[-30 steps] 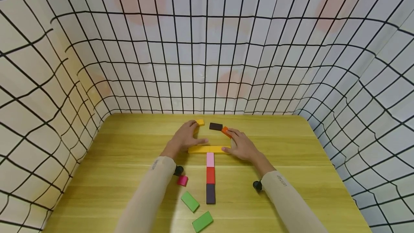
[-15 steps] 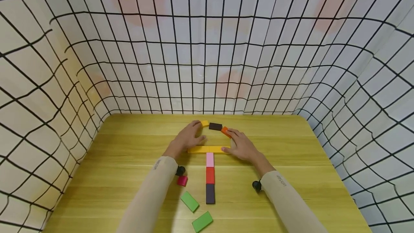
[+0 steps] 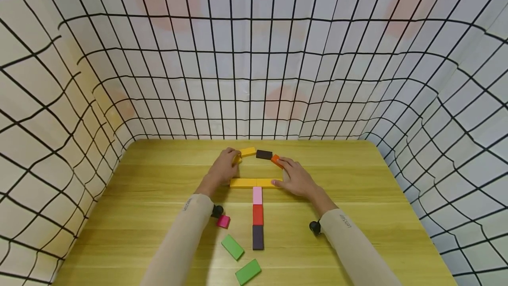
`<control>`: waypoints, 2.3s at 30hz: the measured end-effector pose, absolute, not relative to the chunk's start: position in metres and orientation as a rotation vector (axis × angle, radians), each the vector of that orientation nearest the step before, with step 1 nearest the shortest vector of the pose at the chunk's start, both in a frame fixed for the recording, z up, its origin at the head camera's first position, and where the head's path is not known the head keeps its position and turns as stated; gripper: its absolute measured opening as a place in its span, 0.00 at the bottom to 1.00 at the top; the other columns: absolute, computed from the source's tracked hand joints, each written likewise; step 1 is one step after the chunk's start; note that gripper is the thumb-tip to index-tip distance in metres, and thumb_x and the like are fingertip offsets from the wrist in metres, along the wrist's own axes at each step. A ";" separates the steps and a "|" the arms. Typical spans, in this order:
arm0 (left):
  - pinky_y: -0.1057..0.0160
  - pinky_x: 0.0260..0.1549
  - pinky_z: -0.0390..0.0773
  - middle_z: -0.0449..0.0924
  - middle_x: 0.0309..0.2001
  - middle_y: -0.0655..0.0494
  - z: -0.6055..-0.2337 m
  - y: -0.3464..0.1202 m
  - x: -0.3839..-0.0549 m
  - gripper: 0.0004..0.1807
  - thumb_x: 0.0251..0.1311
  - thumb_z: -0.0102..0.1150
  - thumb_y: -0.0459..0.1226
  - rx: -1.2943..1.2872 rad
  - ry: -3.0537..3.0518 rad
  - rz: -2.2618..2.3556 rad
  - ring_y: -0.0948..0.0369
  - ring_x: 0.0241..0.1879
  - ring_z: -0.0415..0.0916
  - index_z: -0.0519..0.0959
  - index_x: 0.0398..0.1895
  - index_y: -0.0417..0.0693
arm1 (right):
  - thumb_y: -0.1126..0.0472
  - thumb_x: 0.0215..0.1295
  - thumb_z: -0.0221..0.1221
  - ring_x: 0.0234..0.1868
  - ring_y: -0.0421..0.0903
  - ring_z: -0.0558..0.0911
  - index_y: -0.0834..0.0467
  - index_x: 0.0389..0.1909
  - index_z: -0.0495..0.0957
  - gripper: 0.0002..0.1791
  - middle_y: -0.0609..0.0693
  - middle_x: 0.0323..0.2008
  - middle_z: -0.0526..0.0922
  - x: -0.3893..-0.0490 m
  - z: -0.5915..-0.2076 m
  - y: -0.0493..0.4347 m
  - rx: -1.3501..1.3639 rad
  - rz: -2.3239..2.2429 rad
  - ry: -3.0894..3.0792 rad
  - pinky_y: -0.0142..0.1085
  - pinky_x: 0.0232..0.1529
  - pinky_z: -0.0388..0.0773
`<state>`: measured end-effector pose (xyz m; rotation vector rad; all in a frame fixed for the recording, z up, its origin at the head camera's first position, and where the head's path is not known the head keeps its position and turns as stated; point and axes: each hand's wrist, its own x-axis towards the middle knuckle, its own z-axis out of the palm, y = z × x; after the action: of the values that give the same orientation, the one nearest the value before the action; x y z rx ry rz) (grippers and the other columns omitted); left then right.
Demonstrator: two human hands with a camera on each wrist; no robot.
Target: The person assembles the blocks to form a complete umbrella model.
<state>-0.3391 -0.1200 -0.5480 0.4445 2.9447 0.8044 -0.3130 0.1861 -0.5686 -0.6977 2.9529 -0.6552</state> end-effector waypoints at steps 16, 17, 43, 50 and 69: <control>0.43 0.66 0.73 0.72 0.68 0.43 -0.546 -0.156 -0.334 0.20 0.72 0.48 0.32 0.635 2.916 1.035 0.43 0.67 0.71 0.78 0.64 0.44 | 0.28 0.64 0.59 0.77 0.60 0.64 0.52 0.80 0.60 0.51 0.50 0.80 0.60 -0.313 -0.568 0.186 -0.692 -0.641 2.948 0.61 0.73 0.65; 0.42 0.67 0.73 0.72 0.68 0.44 -0.545 -0.159 -0.333 0.20 0.72 0.49 0.32 0.645 2.910 1.027 0.43 0.67 0.71 0.78 0.64 0.44 | 0.27 0.64 0.59 0.77 0.60 0.64 0.51 0.80 0.60 0.51 0.50 0.80 0.60 -0.313 -0.569 0.186 -0.693 -0.640 2.948 0.61 0.74 0.64; 0.41 0.68 0.72 0.75 0.67 0.46 -0.551 -0.166 -0.323 0.21 0.76 0.54 0.43 0.589 2.901 0.973 0.44 0.67 0.72 0.77 0.69 0.50 | 0.28 0.65 0.59 0.76 0.60 0.65 0.52 0.80 0.60 0.50 0.50 0.80 0.60 -0.314 -0.568 0.188 -0.705 -0.639 2.957 0.60 0.73 0.66; 0.37 0.75 0.60 0.55 0.81 0.48 -0.544 -0.147 -0.326 0.52 0.61 0.58 0.69 0.594 2.940 0.780 0.45 0.79 0.55 0.60 0.81 0.52 | 0.29 0.65 0.59 0.75 0.61 0.66 0.53 0.80 0.60 0.50 0.51 0.80 0.60 -0.312 -0.566 0.186 -0.690 -0.642 2.948 0.61 0.72 0.67; 0.43 0.80 0.49 0.56 0.82 0.52 -0.543 -0.125 -0.334 0.63 0.50 0.58 0.76 0.676 2.936 0.480 0.46 0.81 0.50 0.57 0.82 0.50 | 0.31 0.65 0.60 0.74 0.62 0.67 0.55 0.79 0.61 0.49 0.54 0.79 0.61 -0.309 -0.565 0.184 -0.706 -0.646 2.965 0.62 0.70 0.69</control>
<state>-0.3337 -0.1249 -0.5434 0.6762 2.9360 0.4805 -0.3090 0.1841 -0.5649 -0.7058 2.9654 -0.6465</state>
